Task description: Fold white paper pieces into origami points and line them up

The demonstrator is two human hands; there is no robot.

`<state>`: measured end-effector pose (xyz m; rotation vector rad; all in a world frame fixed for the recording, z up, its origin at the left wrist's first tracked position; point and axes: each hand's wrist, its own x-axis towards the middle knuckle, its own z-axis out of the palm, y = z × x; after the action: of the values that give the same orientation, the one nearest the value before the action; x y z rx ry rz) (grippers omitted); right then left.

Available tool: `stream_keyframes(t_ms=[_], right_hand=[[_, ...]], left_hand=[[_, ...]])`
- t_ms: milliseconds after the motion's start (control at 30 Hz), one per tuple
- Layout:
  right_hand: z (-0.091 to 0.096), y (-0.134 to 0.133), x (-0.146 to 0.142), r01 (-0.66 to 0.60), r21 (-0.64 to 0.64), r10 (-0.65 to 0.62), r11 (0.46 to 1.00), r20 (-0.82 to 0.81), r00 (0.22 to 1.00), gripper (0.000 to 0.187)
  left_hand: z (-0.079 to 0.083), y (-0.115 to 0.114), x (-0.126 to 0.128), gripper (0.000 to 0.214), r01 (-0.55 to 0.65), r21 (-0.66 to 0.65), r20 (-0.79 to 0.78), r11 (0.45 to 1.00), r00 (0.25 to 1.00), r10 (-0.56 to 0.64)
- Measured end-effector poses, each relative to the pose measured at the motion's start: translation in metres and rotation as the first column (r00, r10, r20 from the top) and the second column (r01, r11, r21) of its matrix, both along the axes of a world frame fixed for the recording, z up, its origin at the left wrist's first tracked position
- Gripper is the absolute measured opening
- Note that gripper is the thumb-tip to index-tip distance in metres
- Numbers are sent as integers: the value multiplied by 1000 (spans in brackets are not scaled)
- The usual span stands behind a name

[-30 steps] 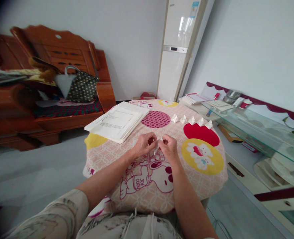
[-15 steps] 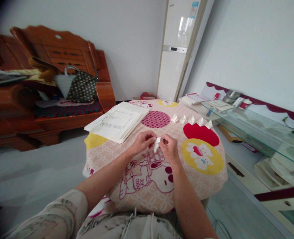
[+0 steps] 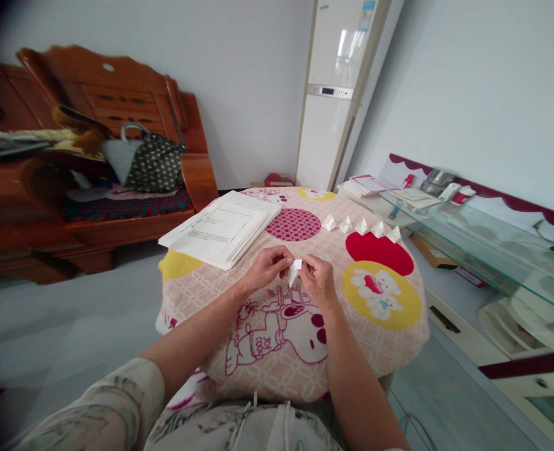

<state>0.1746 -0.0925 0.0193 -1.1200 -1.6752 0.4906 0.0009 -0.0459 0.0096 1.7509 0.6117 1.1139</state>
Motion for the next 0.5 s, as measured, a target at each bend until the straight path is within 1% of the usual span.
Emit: stream_keyframes(t_ms=[200, 267, 367, 433, 500], right_hand=[[0, 0, 0, 33, -12, -34, 999, -50, 998, 34], [0, 1, 1, 21, -50, -26, 999, -108, 994, 35], [-2, 3, 3, -30, -126, -2, 992, -247, 969, 33], [-3, 5, 4, -57, -154, 4, 986, -325, 946, 30], [-3, 5, 5, -79, -169, 13, 982, -362, 932, 29]], left_hand=[[0, 0, 0, 33, -5, 2, -3, 1000, 1000, 5], [0, 0, 0, 34, 1, -2, 7, 1000, 1000, -1], [0, 0, 1, 35, 3, -20, 24, 1000, 1000, -3], [0, 0, 1, 37, 0, -33, 26, 999, 1000, 0], [1, 0, 0, 39, 0, -42, 18, 999, 1000, 1]])
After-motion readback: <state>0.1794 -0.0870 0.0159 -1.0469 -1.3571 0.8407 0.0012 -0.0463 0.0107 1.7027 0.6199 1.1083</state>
